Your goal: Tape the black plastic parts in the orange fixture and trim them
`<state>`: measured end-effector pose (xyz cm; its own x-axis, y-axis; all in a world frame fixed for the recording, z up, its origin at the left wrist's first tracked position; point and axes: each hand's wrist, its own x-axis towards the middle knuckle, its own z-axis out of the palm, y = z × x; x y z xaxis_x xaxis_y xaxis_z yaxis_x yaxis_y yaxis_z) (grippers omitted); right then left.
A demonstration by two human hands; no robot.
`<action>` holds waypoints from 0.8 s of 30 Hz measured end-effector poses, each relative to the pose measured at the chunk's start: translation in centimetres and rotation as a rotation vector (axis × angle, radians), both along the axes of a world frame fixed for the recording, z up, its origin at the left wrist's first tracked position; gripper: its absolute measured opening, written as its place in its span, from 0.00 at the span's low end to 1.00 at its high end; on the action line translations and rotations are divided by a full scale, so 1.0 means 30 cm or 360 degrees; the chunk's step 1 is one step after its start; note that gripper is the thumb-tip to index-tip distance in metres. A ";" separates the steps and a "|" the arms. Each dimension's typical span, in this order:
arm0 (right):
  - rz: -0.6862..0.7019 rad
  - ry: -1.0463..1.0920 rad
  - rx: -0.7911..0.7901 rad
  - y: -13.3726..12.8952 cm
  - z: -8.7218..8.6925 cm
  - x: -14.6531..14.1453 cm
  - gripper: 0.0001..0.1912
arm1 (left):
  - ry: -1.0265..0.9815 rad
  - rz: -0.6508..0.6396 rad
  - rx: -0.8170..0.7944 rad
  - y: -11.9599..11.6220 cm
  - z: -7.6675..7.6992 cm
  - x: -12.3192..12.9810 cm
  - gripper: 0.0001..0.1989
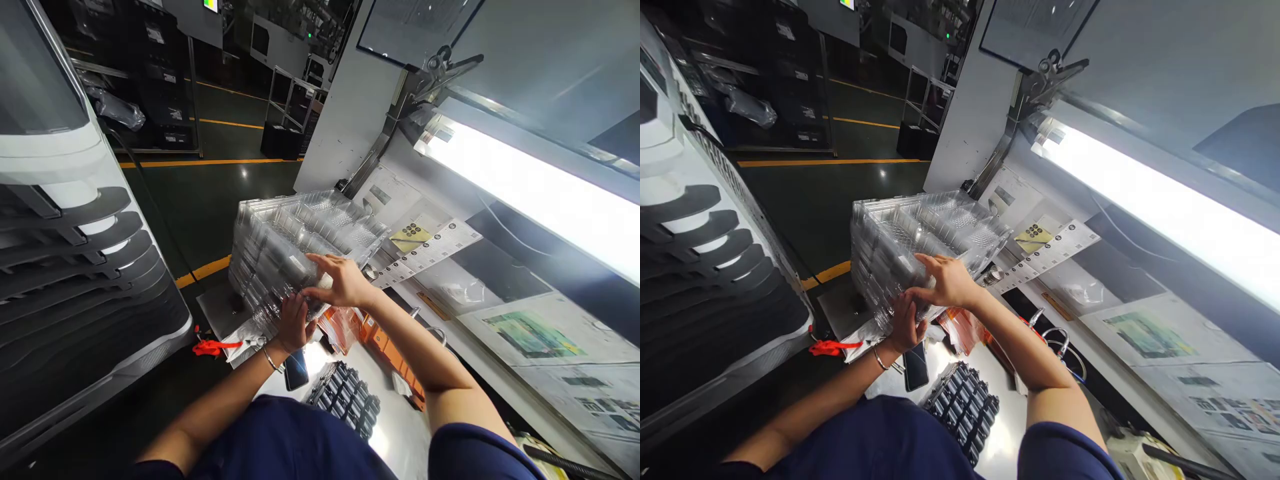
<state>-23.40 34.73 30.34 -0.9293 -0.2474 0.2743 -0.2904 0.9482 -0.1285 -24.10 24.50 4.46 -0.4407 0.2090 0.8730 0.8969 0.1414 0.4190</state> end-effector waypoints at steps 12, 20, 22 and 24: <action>-0.0491 -0.0115 -0.0182 0.043 0.285 -0.130 0.13 | 0.0003 -0.0201 -0.0092 -0.026 0.057 -0.025 0.42; -0.0600 0.1469 -0.0981 0.083 0.688 -0.347 0.32 | 0.0032 -0.0236 -0.0103 -0.064 0.102 -0.027 0.44; -0.0763 0.1509 -0.1179 0.061 0.594 -0.431 0.27 | 0.0012 -0.0280 -0.0119 -0.074 0.112 -0.030 0.45; -0.0888 0.1302 -0.1337 0.029 0.455 -0.526 0.18 | 0.0031 -0.0295 -0.0114 -0.082 0.119 -0.033 0.45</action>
